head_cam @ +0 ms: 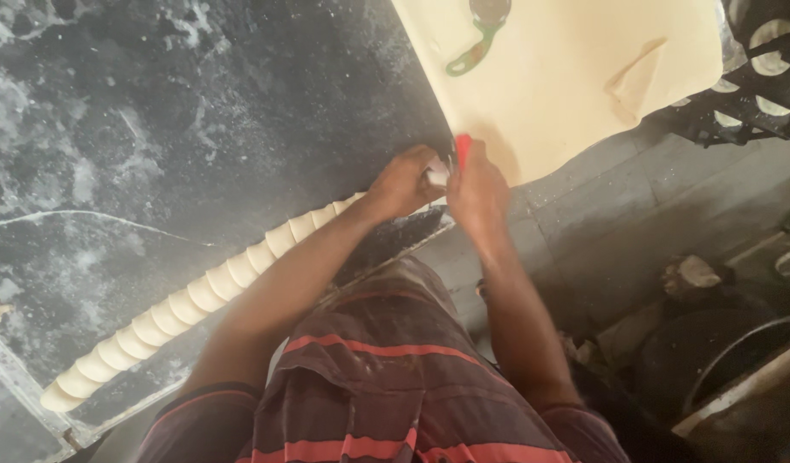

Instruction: The person uses a roller cutter to trim a large dough sheet, rolls the dough into a long log, and cuts the log into small pieces using a bench scraper.

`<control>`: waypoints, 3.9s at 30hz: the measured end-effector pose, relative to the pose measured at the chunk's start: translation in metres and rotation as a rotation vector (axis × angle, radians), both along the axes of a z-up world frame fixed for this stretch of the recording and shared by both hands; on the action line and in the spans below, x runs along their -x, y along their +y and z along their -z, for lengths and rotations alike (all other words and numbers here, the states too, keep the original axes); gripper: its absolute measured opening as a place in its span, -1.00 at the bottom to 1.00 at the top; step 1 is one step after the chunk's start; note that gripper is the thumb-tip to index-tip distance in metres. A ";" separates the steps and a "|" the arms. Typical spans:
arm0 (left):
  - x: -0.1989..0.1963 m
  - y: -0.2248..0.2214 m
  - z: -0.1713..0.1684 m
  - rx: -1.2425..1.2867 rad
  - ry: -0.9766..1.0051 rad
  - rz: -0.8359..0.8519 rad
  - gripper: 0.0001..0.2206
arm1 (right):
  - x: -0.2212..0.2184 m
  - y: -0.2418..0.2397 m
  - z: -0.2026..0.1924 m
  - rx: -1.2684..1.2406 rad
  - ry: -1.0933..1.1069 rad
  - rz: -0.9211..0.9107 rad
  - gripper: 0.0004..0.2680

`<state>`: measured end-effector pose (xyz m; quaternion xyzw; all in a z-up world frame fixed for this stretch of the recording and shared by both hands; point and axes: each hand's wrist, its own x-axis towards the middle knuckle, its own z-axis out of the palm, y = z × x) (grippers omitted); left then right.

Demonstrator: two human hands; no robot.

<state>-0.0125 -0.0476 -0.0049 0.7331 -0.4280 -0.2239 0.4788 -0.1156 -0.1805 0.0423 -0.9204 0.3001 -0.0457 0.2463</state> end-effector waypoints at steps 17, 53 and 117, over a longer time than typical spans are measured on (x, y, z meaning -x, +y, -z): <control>-0.015 0.041 -0.027 -0.022 0.015 -0.046 -0.67 | 0.015 -0.155 0.046 -0.563 -0.568 0.297 -0.66; -0.052 0.251 -0.089 0.119 0.009 -0.401 -0.52 | -0.096 0.066 -0.018 -0.430 -0.088 -0.754 -0.69; 0.074 0.566 -0.018 -0.664 -0.576 -0.520 -0.28 | -0.042 0.330 0.017 0.474 -0.463 -1.168 -0.31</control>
